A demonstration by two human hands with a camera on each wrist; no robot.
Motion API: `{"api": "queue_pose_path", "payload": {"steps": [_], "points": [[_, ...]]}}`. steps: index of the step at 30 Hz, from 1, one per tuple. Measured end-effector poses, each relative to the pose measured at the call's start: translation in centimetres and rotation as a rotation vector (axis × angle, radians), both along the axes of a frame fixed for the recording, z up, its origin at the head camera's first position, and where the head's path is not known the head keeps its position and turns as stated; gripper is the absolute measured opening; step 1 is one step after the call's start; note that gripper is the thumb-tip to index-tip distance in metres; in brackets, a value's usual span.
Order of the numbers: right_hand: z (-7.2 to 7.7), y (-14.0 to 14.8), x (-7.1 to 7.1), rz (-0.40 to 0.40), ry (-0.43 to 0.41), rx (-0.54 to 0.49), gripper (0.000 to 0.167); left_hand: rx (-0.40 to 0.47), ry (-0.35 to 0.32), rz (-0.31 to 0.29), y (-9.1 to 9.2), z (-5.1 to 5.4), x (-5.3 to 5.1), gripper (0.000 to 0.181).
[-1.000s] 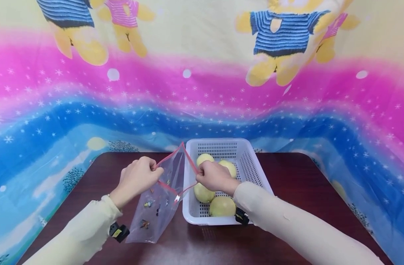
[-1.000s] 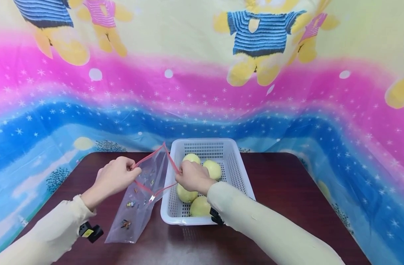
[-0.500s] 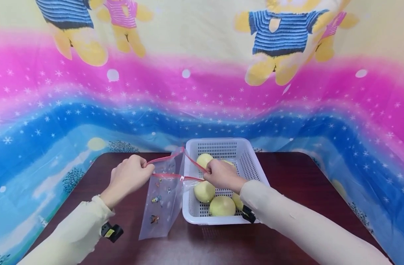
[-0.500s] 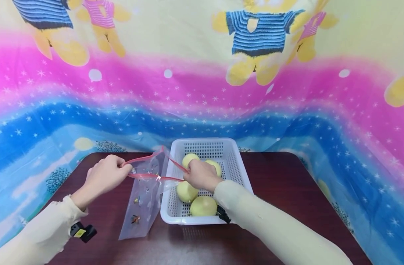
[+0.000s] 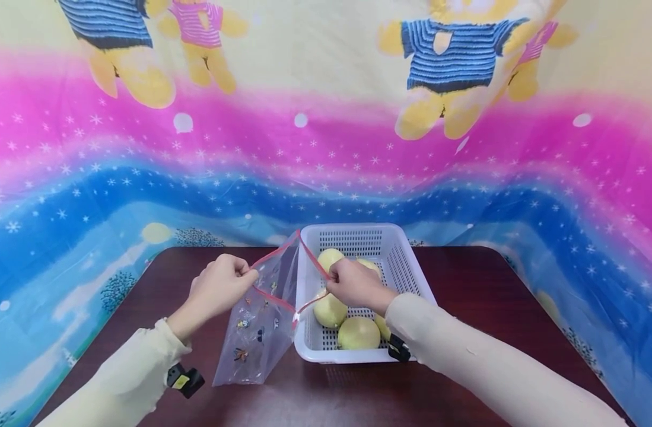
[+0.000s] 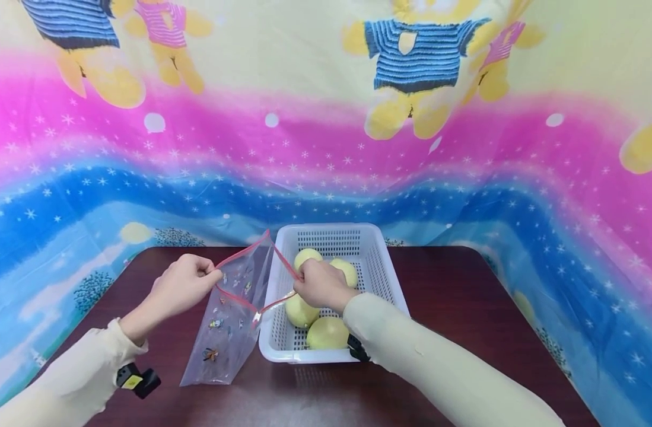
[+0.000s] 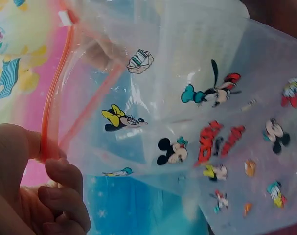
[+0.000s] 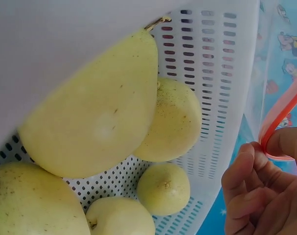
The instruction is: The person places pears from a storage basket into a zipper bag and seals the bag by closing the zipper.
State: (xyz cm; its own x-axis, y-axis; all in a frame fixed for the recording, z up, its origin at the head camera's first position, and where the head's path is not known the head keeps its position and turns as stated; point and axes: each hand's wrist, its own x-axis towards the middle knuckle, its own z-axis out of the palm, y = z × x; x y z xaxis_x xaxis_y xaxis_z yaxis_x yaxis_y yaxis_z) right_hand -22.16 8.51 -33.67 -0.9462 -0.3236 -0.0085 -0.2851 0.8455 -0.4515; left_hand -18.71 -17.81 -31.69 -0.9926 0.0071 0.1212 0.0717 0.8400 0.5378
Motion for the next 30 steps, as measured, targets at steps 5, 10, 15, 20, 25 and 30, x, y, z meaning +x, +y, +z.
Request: {"api": "queue_pose_path", "payload": {"steps": [5, 10, 15, 20, 25, 30], "points": [[0.0, -0.4, 0.0, 0.008, -0.012, -0.019, 0.033, 0.056, -0.026, -0.027, 0.5, -0.1, 0.2, 0.026], [0.0, -0.7, 0.0, 0.017, -0.024, -0.033, 0.035, 0.113, -0.027, -0.059, 0.9, -0.1, 0.6, 0.027], [0.0, -0.8, 0.0, 0.028, -0.029, -0.048, 0.035, 0.155, -0.05, -0.082, 0.9, -0.2, 0.6, 0.031], [0.0, -0.8, 0.0, 0.033, -0.039, -0.065, 0.035, 0.188, -0.083, -0.103, 0.6, -0.4, 0.4, 0.033], [0.0, -1.0, 0.0, 0.053, -0.045, -0.077, 0.03, 0.257, -0.093, -0.152, 0.3, -0.8, 0.1, 0.033], [0.0, -1.2, 0.0, 0.069, -0.054, -0.084, 0.024, 0.286, -0.096, -0.169, 0.0, -0.9, 0.0, 0.034]]}}
